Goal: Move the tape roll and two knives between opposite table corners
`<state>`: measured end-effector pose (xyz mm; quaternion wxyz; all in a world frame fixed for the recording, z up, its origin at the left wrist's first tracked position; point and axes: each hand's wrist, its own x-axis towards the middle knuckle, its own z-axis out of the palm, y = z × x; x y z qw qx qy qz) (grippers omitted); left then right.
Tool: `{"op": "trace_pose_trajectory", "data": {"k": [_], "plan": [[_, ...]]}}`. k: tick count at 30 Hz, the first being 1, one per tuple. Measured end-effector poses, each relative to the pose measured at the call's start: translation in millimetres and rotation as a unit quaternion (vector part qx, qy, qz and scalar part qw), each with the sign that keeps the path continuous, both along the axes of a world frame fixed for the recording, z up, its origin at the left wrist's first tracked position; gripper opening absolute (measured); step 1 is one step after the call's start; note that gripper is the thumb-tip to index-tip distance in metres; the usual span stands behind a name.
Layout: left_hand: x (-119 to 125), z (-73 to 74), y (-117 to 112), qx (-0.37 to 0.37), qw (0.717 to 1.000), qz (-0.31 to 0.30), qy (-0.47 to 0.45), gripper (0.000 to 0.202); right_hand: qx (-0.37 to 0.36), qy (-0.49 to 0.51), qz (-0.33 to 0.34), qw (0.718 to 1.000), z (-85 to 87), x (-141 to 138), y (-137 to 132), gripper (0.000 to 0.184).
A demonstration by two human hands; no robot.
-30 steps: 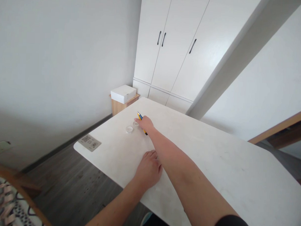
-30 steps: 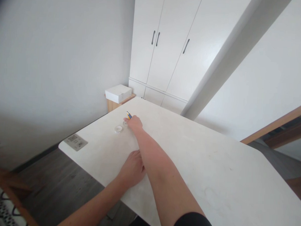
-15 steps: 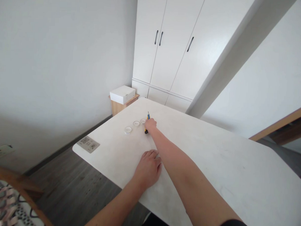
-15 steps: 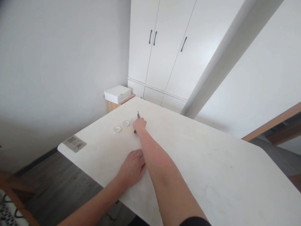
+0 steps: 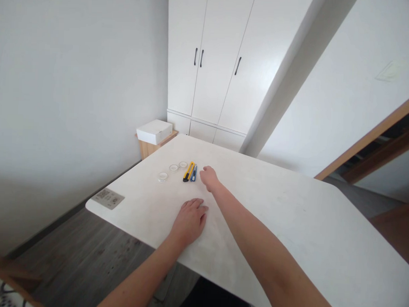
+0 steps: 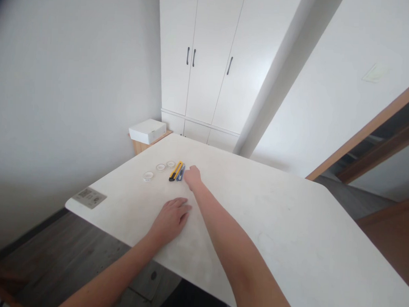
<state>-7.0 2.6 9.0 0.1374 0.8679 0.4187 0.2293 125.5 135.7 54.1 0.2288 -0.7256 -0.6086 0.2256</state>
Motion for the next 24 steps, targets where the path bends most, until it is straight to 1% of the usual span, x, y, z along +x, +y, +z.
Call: {"op": "trace_pose_trajectory", "data": {"k": [3,5,7,9,12,14,15,17,19,21,24], "plan": [[0.3,-1.4,-0.9,0.012,1.000,0.001,0.005,0.031,-0.001,-0.033,0.023,0.999,-2.9,38.6,-41.7,0.038],[0.8,-3.3,-1.2,0.022,1.000,0.005,0.007,0.030,0.012,-0.080,0.048,0.996,-9.9,73.2,-74.2,0.037],[1.2,-5.7,-1.0,0.031,0.999,0.011,0.007,0.030,0.024,-0.124,0.048,0.991,-19.9,113.1,-109.5,0.040],[1.2,-8.1,-0.4,0.038,0.999,0.013,0.005,0.030,0.029,-0.160,0.038,0.986,-30.4,155.9,-147.1,0.046],[0.8,-11.5,1.5,0.050,0.999,0.009,0.005,0.030,0.037,-0.218,0.008,0.975,-42.5,218.4,-204.2,0.060],[0.3,-13.3,3.1,0.060,0.998,0.004,0.009,0.030,0.040,-0.250,-0.027,0.967,-47.3,252.1,-239.7,0.069],[0.1,-14.0,3.9,0.065,0.998,0.002,0.011,0.030,0.038,-0.262,-0.047,0.963,-49.3,264.5,-255.7,0.072],[-0.4,-15.3,5.4,0.073,0.997,-0.001,0.015,0.031,0.029,-0.282,-0.081,0.956,-53.4,279.1,-282.4,0.076],[-0.8,-16.3,7.0,0.079,0.997,-0.004,0.019,0.032,0.017,-0.298,-0.092,0.950,-57.6,281.1,-300.1,0.079],[-1.5,-17.4,8.8,0.085,0.996,-0.011,0.022,0.034,0.005,-0.311,-0.088,0.946,-60.9,275.7,-308.8,0.078],[-3.0,-19.7,11.9,0.092,0.995,-0.022,0.023,0.037,-0.006,-0.316,-0.085,0.945,-62.5,267.5,-311.1,0.077]]}}
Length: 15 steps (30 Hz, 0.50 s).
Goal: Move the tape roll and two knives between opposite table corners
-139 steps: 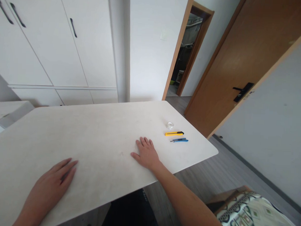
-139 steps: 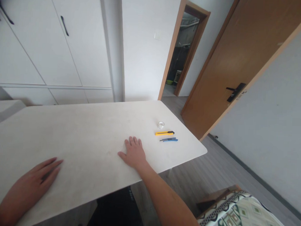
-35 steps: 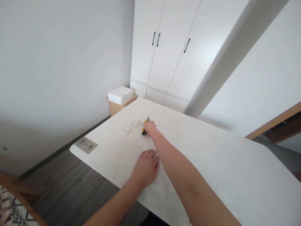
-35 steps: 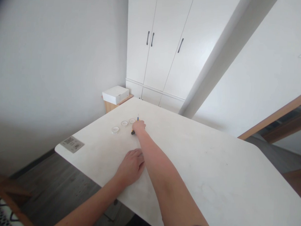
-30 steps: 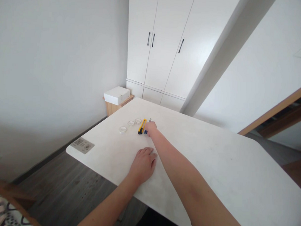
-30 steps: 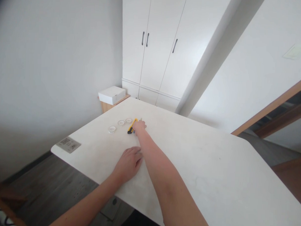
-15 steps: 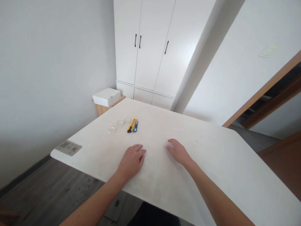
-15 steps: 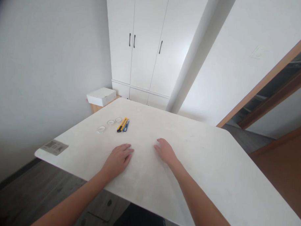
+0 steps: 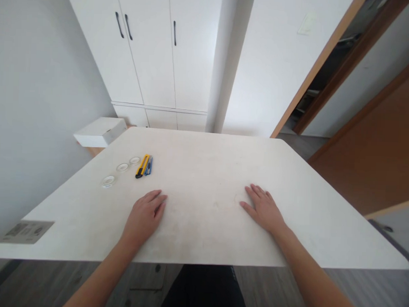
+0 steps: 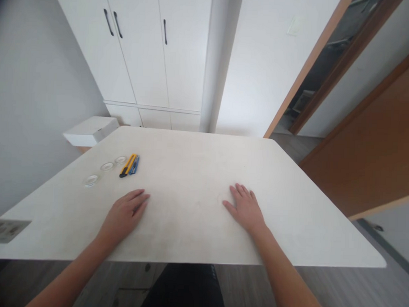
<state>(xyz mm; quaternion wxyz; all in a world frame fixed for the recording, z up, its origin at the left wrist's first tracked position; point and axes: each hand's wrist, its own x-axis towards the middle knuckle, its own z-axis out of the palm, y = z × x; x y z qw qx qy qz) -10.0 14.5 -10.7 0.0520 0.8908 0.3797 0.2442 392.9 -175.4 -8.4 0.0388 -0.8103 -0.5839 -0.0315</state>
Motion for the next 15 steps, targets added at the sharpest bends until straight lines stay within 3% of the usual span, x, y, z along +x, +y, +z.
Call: {"op": "trace_pose_trajectory", "data": {"k": [15], "plan": [[-0.3,-1.8,0.4,0.000,1.000,0.004,-0.011,0.036,-0.007,-0.002,0.017,1.000,0.2,-1.1,-6.7,0.080]]}}
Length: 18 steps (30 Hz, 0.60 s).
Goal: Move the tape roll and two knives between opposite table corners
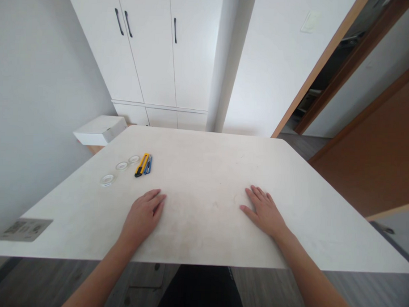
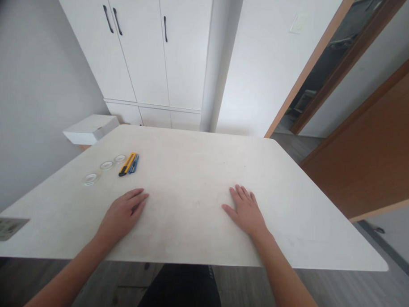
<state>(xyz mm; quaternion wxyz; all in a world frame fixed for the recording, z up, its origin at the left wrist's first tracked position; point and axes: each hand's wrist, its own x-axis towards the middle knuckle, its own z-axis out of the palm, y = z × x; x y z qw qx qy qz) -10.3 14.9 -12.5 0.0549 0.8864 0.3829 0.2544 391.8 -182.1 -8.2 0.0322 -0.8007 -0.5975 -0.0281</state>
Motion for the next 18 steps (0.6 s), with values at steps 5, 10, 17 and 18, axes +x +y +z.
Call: {"op": "trace_pose_trajectory", "data": {"k": [5,10,17,18], "plan": [[0.6,1.1,-1.6,0.001,1.000,-0.001,0.006,0.036,0.008,0.004,0.002,1.000,-1.2,2.0,-0.6,0.079],[1.1,2.9,-2.6,0.004,1.000,0.001,0.008,0.036,0.014,-0.001,0.012,1.000,-5.3,5.3,-1.1,0.079],[1.8,5.4,-3.7,-0.004,1.000,0.005,0.001,0.036,0.012,0.002,0.009,1.000,-3.7,4.0,-0.5,0.079],[1.8,5.2,-3.7,-0.004,1.000,0.005,0.000,0.036,0.012,0.003,0.008,1.000,-3.7,3.9,-0.4,0.079]]}}
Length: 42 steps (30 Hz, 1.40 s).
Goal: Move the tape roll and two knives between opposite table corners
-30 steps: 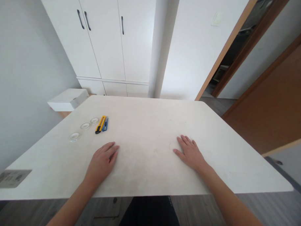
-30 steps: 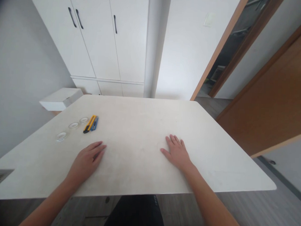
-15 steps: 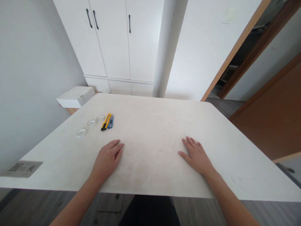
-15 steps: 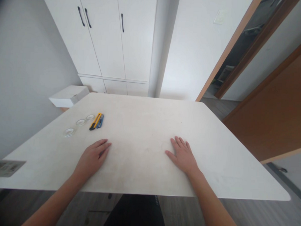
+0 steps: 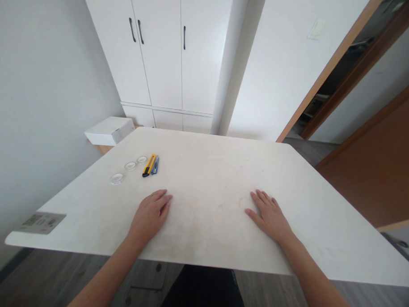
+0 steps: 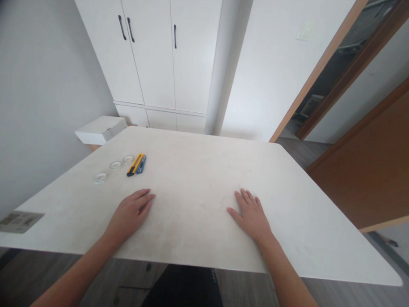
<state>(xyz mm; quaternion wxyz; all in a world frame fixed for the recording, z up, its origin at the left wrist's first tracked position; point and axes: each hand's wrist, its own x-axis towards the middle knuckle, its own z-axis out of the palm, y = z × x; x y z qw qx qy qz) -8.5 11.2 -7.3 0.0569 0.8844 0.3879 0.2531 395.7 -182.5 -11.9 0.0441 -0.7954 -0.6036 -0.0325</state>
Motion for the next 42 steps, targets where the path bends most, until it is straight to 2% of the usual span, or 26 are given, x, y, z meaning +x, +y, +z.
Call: {"op": "trace_pose_trajectory", "data": {"k": [27,37,40,42], "plan": [[-0.1,-2.3,0.7,0.000,1.000,0.001,0.000,0.036,0.009,-0.001,0.004,1.000,-5.1,3.9,-0.6,0.076],[0.9,-2.1,-0.4,0.005,1.000,0.002,0.010,0.036,-0.003,-0.002,-0.006,1.000,0.0,0.6,-1.7,0.075],[3.0,0.1,-2.4,0.002,1.000,0.014,0.010,0.034,0.007,-0.002,-0.026,1.000,2.2,-2.6,5.6,0.071],[4.1,1.3,-3.7,-0.005,1.000,0.019,0.010,0.032,0.018,0.003,-0.033,0.999,8.3,-13.1,22.2,0.063]]}}
